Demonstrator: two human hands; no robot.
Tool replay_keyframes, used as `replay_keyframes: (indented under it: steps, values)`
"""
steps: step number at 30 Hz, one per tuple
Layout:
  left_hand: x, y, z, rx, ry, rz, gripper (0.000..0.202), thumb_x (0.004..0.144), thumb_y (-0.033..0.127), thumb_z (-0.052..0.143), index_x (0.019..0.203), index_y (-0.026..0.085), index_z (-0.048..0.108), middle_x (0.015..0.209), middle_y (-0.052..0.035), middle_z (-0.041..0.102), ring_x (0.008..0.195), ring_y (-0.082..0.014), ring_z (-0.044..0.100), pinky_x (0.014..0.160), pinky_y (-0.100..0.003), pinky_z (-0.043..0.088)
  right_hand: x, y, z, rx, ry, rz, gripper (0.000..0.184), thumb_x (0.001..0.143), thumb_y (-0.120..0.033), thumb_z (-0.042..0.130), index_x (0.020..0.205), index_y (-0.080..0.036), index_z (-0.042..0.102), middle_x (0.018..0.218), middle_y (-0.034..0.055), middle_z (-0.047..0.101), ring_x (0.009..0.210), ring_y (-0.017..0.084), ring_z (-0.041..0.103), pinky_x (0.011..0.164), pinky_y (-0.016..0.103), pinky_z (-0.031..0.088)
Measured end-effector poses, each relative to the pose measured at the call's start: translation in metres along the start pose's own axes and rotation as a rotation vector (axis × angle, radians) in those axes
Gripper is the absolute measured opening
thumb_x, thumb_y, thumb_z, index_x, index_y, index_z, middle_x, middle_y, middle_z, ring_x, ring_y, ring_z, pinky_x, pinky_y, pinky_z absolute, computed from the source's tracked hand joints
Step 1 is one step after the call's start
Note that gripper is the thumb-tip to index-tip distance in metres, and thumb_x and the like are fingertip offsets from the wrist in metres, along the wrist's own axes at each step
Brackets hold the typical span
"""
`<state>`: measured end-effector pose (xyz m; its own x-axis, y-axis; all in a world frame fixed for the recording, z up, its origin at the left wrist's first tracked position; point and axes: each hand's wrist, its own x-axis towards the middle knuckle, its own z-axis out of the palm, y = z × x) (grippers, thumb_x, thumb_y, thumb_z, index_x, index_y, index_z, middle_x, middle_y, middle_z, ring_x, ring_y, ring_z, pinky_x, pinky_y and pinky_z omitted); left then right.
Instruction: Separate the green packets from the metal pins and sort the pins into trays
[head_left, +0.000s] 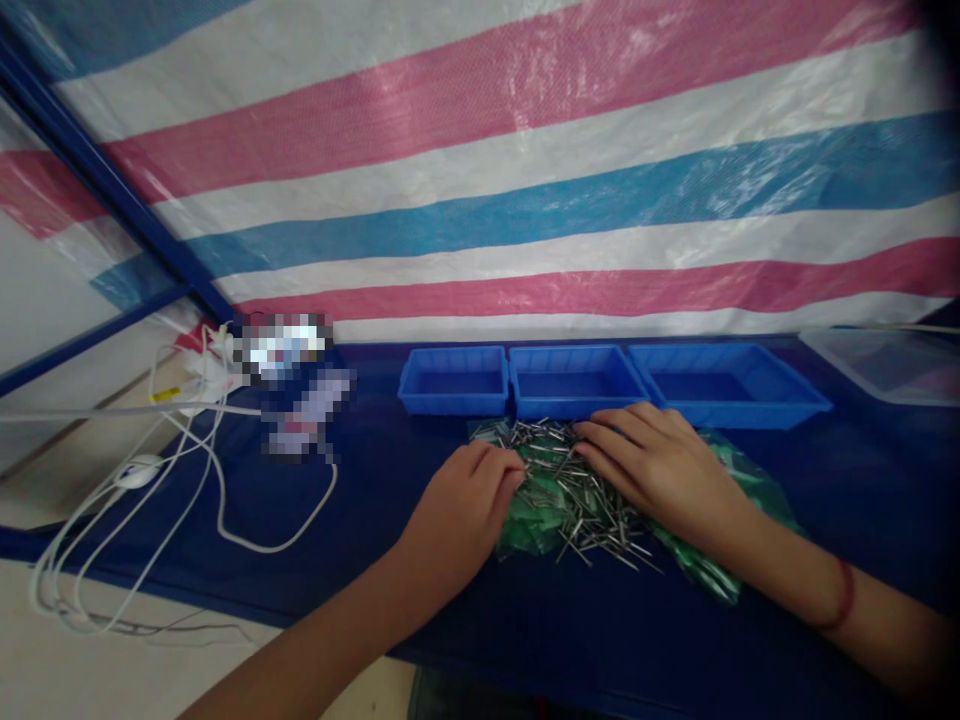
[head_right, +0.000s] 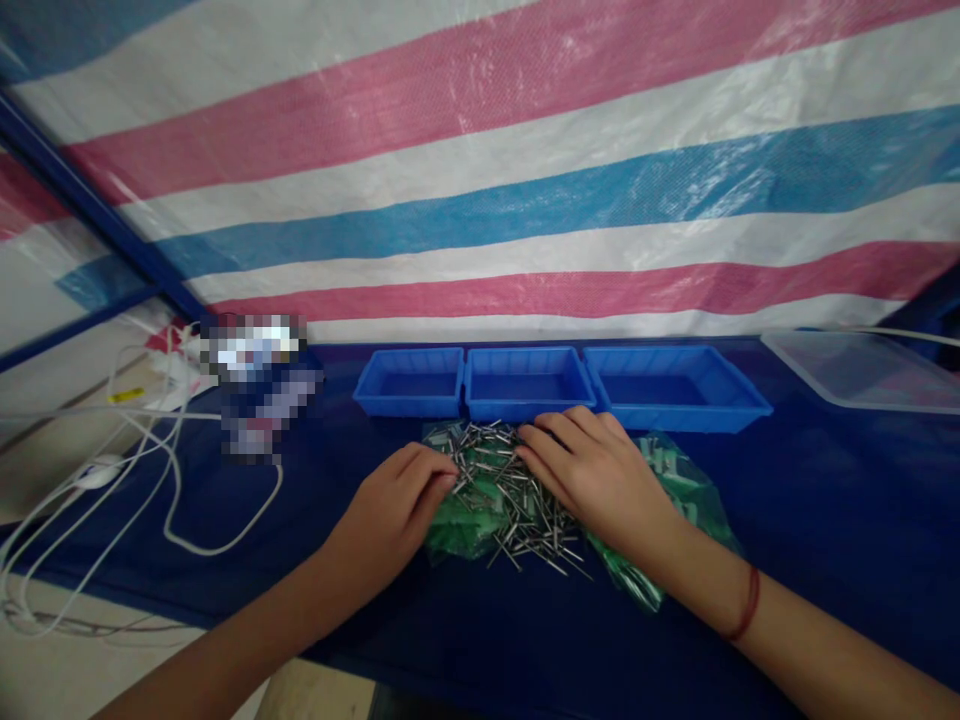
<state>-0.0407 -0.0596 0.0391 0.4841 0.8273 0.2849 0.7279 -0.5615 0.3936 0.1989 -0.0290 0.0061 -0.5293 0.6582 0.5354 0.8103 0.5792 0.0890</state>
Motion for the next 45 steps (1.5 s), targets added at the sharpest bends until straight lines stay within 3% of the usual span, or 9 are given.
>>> replay_keyframes:
  steps: [3,7,15,23,27,31,35,40,45]
  values:
    - [0.034,0.013,0.018,0.075,-0.043,0.13,0.024,0.099,0.026,0.036,0.098,0.018,0.059,0.096,-0.0042,0.061,0.091,-0.0185,0.055,0.085,-0.033,0.043,-0.001,0.005,-0.007,0.009,0.014,0.068,0.025,0.094,-0.033,0.048,0.104,-0.018,0.065,0.102,0.0082,0.069,0.091,0.024,0.059,0.077,0.036,0.041]
    - [0.057,0.023,0.038,0.094,0.019,0.107,0.024,0.096,0.032,0.041,0.106,0.022,0.061,0.102,-0.0052,0.061,0.101,-0.023,0.051,0.085,-0.038,0.042,-0.021,0.014,-0.026,0.112,0.093,0.194,0.024,0.094,-0.03,0.045,0.095,-0.018,0.066,0.095,0.0073,0.07,0.086,0.022,0.062,0.079,0.036,0.046]
    - [0.031,0.029,0.039,0.085,-0.091,0.378,0.073,0.075,0.075,0.049,0.134,0.033,0.046,0.147,-0.0085,0.035,0.137,-0.037,0.022,0.108,-0.06,0.02,-0.106,0.016,-0.038,-0.038,-0.186,0.346,0.071,0.075,-0.065,0.057,0.131,-0.023,0.05,0.128,0.0161,0.057,0.112,0.038,0.056,0.086,0.055,0.05]
    - [0.024,0.025,0.053,0.201,-0.108,0.444,0.057,0.087,0.062,0.044,0.137,0.033,0.042,0.15,-0.0079,0.032,0.139,-0.0332,0.025,0.11,-0.058,0.021,-0.111,0.008,-0.034,0.026,-0.15,0.418,0.047,0.085,-0.053,0.05,0.125,-0.028,0.051,0.114,0.009,0.067,0.103,0.031,0.064,0.088,0.048,0.054]
    - [0.022,0.027,0.053,0.206,-0.074,0.439,0.05,0.09,0.055,0.044,0.134,0.03,0.047,0.147,-0.0087,0.037,0.137,-0.032,0.03,0.11,-0.057,0.023,-0.108,0.01,-0.035,0.05,-0.108,0.493,0.034,0.088,-0.046,0.046,0.116,-0.031,0.057,0.106,0.0079,0.07,0.09,0.031,0.068,0.077,0.045,0.057]
    - [0.022,0.028,0.053,0.195,-0.053,0.42,0.048,0.09,0.055,0.046,0.129,0.027,0.051,0.144,-0.0097,0.041,0.137,-0.0326,0.03,0.11,-0.058,0.024,-0.098,0.015,-0.044,-0.073,-0.078,0.514,0.032,0.09,-0.043,0.043,0.111,-0.026,0.061,0.102,0.0103,0.071,0.082,0.03,0.07,0.064,0.04,0.055]
    - [0.032,0.027,0.044,0.092,0.03,0.423,0.065,0.082,0.064,0.051,0.129,0.019,0.05,0.144,-0.0129,0.041,0.14,-0.0348,0.023,0.112,-0.055,0.025,-0.067,0.021,-0.059,-0.094,0.059,0.685,0.039,0.088,-0.051,0.047,0.108,-0.021,0.063,0.084,0.0097,0.071,0.065,0.026,0.068,0.051,0.035,0.048]
    - [0.053,0.013,0.025,-0.353,0.103,0.105,0.054,0.088,0.047,0.055,0.133,0.018,0.045,0.129,-0.0131,0.055,0.115,-0.0246,0.054,0.098,-0.042,0.045,0.0,0.01,-0.057,0.622,0.214,0.671,0.033,0.079,-0.049,0.064,0.096,-0.021,0.068,0.095,0.0056,0.07,0.084,0.02,0.064,0.072,0.031,0.052]
    - [0.066,-0.007,0.014,-0.669,-0.004,-0.158,0.029,0.091,0.039,0.05,0.093,0.014,0.064,0.081,-0.0044,0.067,0.076,-0.0155,0.063,0.071,-0.027,0.05,0.043,-0.003,-0.031,1.195,0.117,0.769,0.033,0.076,-0.046,0.067,0.099,-0.022,0.07,0.089,0.003,0.07,0.073,0.015,0.063,0.062,0.03,0.055]
